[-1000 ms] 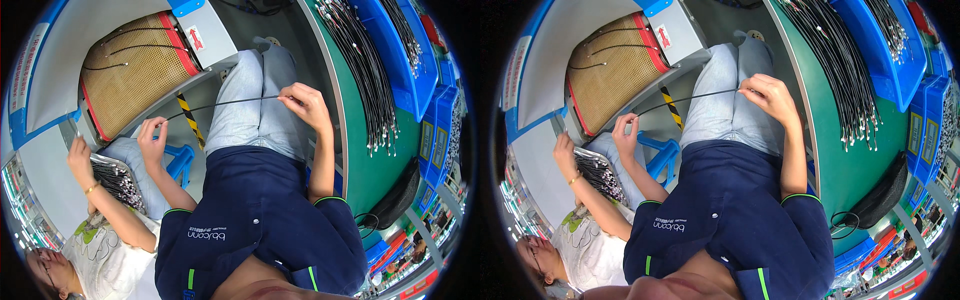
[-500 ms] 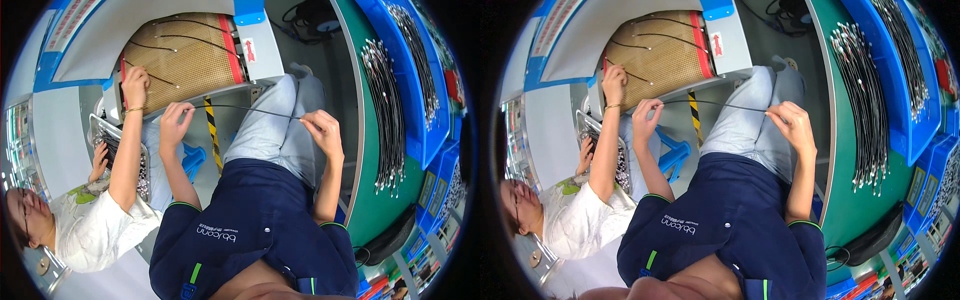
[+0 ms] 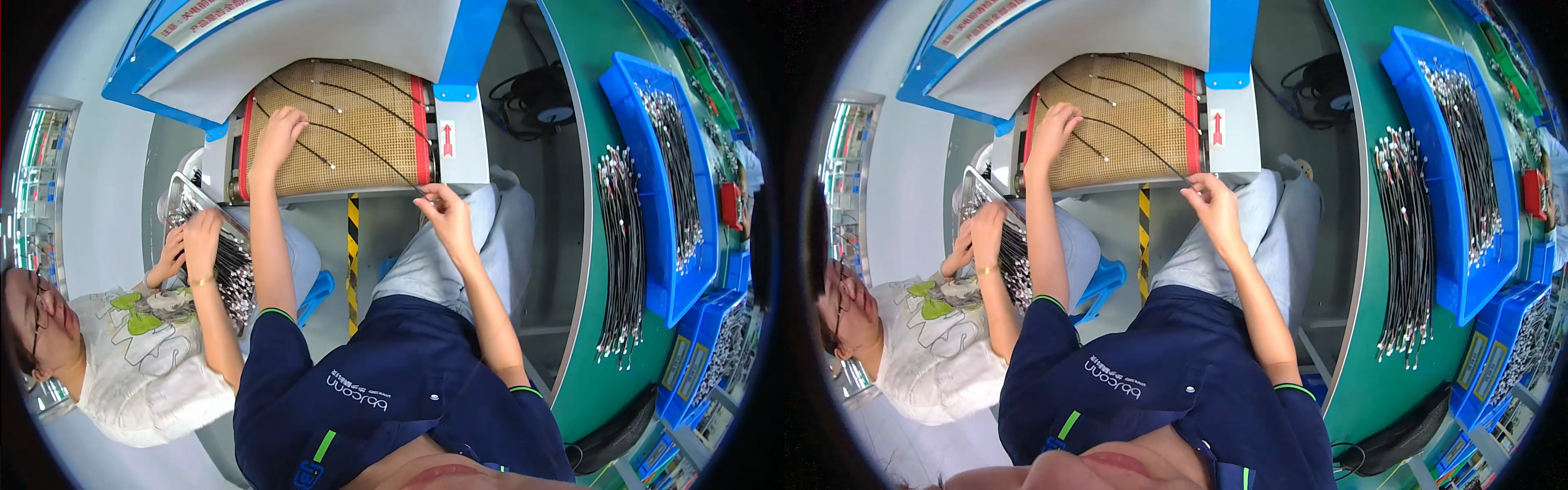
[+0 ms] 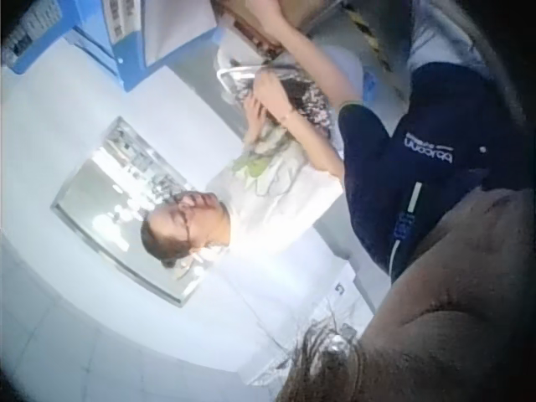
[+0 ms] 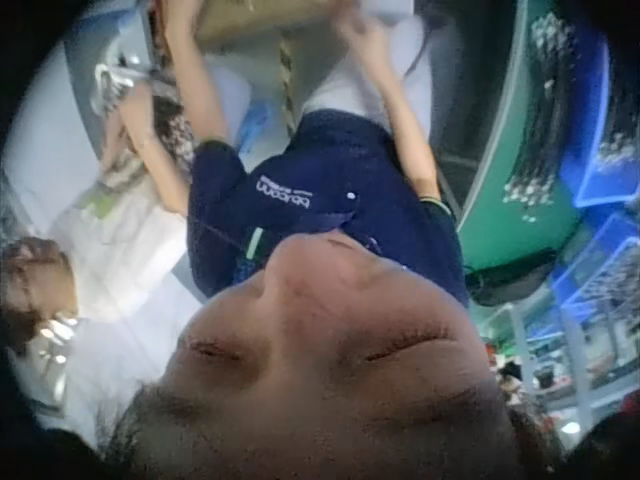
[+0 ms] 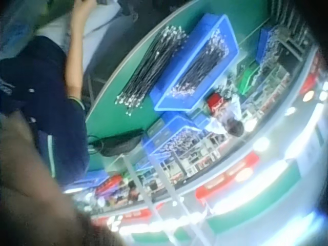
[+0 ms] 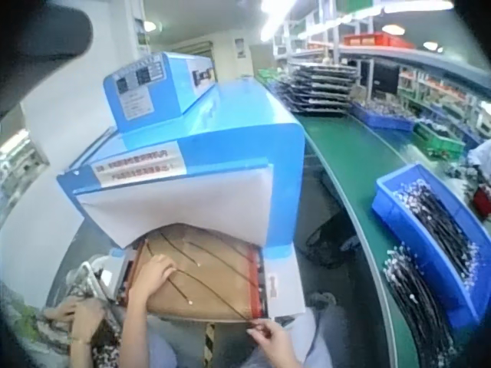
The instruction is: The person assembles small electronic wire components by hand at an industrial workbench.
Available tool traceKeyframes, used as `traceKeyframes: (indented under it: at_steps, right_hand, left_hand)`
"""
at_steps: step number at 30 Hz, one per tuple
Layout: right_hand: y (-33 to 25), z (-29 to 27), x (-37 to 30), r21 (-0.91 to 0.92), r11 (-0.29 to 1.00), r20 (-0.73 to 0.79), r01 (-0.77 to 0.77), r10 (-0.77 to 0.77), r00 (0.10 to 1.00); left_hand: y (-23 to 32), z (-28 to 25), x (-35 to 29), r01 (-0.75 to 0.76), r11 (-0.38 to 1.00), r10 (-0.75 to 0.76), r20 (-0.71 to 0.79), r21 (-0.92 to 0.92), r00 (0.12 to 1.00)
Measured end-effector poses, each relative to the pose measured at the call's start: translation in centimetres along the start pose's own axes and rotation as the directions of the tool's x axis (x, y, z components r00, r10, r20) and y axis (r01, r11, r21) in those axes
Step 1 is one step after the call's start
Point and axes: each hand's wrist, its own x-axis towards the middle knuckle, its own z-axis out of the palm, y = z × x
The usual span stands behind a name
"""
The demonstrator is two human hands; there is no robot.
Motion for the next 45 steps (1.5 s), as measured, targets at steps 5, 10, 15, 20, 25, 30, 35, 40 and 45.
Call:
traceKeyframes:
  at_steps: [5, 10, 15, 20, 25, 30, 35, 40, 45]
  right_hand:
    - [-0.4, 1.2, -0.1, 0.086, 0.996, 0.07, 0.029, -0.035, 0.997]
    - [-0.1, -1.1, -2.4, -0.05, 0.996, 0.044, 0.08, -0.078, 0.996]
    - [0.2, -2.5, -3.9, 0.411, 0.907, 0.26, -0.091, -0.022, 0.965]
    - [3.4, 0.0, -5.8, 0.726, 0.551, 0.441, -0.412, 0.086, 0.893]
    - [9.9, 5.6, -7.6, 0.793, -0.254, -0.339, 0.554, 0.571, 0.747]
    - [13.0, 0.9, -8.4, 0.942, 0.119, 0.262, -0.313, 0.322, 0.91]
    - [6.3, 2.0, -8.9, 0.93, 0.02, 0.284, -0.367, 0.594, 0.752]
    - [7.1, 2.4, -10.0, 0.893, -0.354, 0.442, -0.28, 0.567, 0.695]
    - [9.5, 2.4, -10.3, 0.839, -0.43, 0.505, -0.333, 0.387, 0.772]
  left_hand:
    - [-4.9, 2.7, 0.7, 0.031, 0.999, -0.03, 0.033, -0.023, 0.999]
    - [-1.6, 3.1, -0.1, -0.079, 0.996, 0.068, -0.25, -0.033, 0.966]
    - [11.2, 6.8, -4.1, 0.137, -0.115, -0.184, 0.157, -0.984, 0.97]
    - [22.7, 15.4, -12.2, 0.28, -0.96, 0.27, 0.203, -0.02, 0.941]
    - [27.6, 19.4, -14.4, 0.37, -0.759, -0.082, 0.642, -0.536, 0.762]
    - [29.6, 17.6, -13.4, 0.465, -0.556, -0.144, 0.631, -0.689, 0.762]
    - [29.4, 18.0, -11.8, 0.494, -0.13, -0.22, 0.511, -0.86, 0.831]
    - [28.6, 20.0, -10.7, 0.255, 0.245, -0.133, 0.228, -0.936, 0.965]
    - [28.8, 18.4, -10.8, 0.351, 0.282, -0.104, 0.335, -0.893, 0.936]
